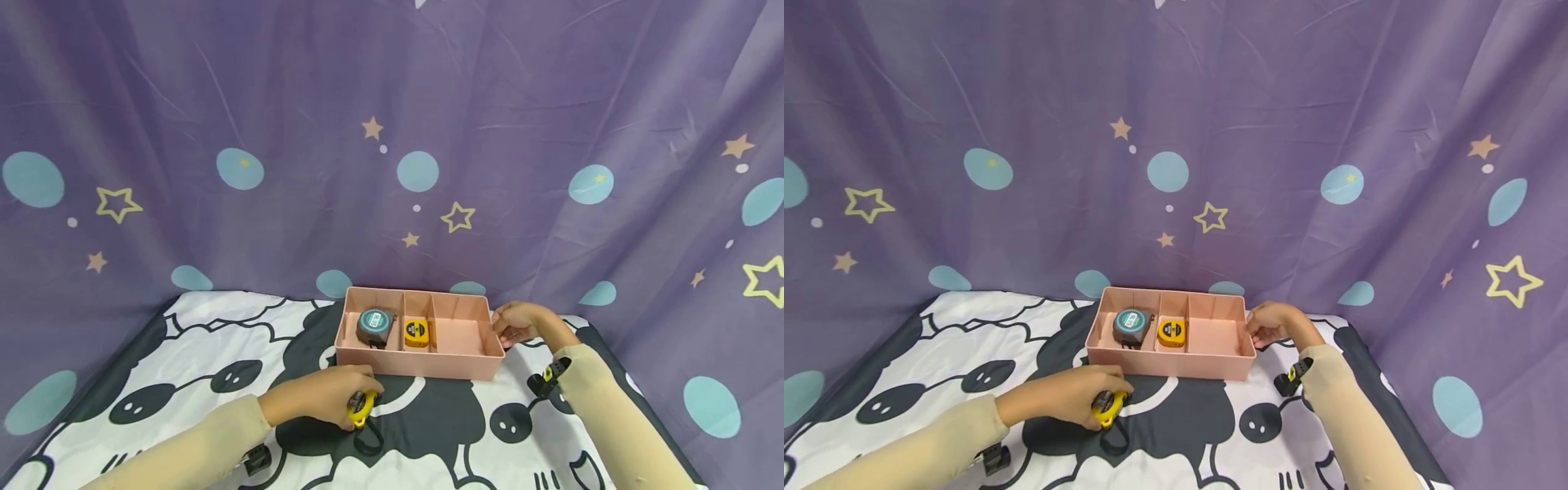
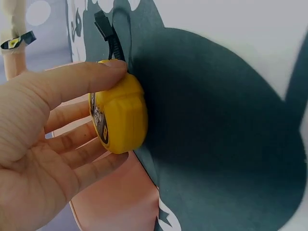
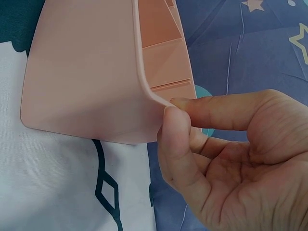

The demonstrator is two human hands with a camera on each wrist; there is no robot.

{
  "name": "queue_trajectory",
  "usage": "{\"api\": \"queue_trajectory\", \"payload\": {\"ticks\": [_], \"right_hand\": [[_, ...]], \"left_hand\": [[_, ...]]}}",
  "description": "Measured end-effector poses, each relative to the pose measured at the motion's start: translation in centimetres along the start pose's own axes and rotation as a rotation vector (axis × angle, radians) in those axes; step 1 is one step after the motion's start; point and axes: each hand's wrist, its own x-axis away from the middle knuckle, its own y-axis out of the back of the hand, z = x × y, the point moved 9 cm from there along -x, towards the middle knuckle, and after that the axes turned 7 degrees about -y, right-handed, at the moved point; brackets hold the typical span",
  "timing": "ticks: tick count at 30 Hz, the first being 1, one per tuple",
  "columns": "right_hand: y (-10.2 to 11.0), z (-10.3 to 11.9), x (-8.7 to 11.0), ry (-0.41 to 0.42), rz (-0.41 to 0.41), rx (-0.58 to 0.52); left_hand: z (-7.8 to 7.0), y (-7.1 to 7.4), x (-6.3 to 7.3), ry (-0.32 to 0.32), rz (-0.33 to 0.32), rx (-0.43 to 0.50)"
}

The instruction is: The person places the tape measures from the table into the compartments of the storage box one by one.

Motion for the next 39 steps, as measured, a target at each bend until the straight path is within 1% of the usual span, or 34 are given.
{"api": "queue_trajectory", "payload": {"ticks": [4,8,12,16,21,23,30,39], "right_hand": [[0.6,0.4,-0.2,0.004,-0.004,0.005],[0.8,0.8,-0.3,0.006,-0.009,0.006],[0.9,1.0,-0.2,0.004,-0.014,0.009],[0.8,1.0,-0.2,-0.001,-0.016,0.013],[0.9,0.6,-0.3,-0.008,-0.035,0.016],[0.7,0.5,-0.3,-0.002,-0.031,0.014],[0.2,-0.3,-0.2,0.015,-0.010,-0.012],[0.1,-0.3,-0.1,0.027,-0.004,-0.012]], "left_hand": [[-0.3,0.4,-0.8,-0.004,0.003,-0.036],[-0.6,0.7,-1.3,-0.008,0.011,-0.078],[-0.9,0.5,-1.6,-0.009,0.028,-0.107],[-0.9,0.2,-2.0,-0.010,0.031,-0.123],[-1.3,-0.1,-2.3,-0.042,0.016,-0.136],[-1.5,-0.2,-2.4,-0.053,0.018,-0.133],[-2.1,-0.6,-2.6,-0.062,0.047,-0.127],[-2.3,-0.9,-3.2,-0.088,0.047,-0.119]]}}
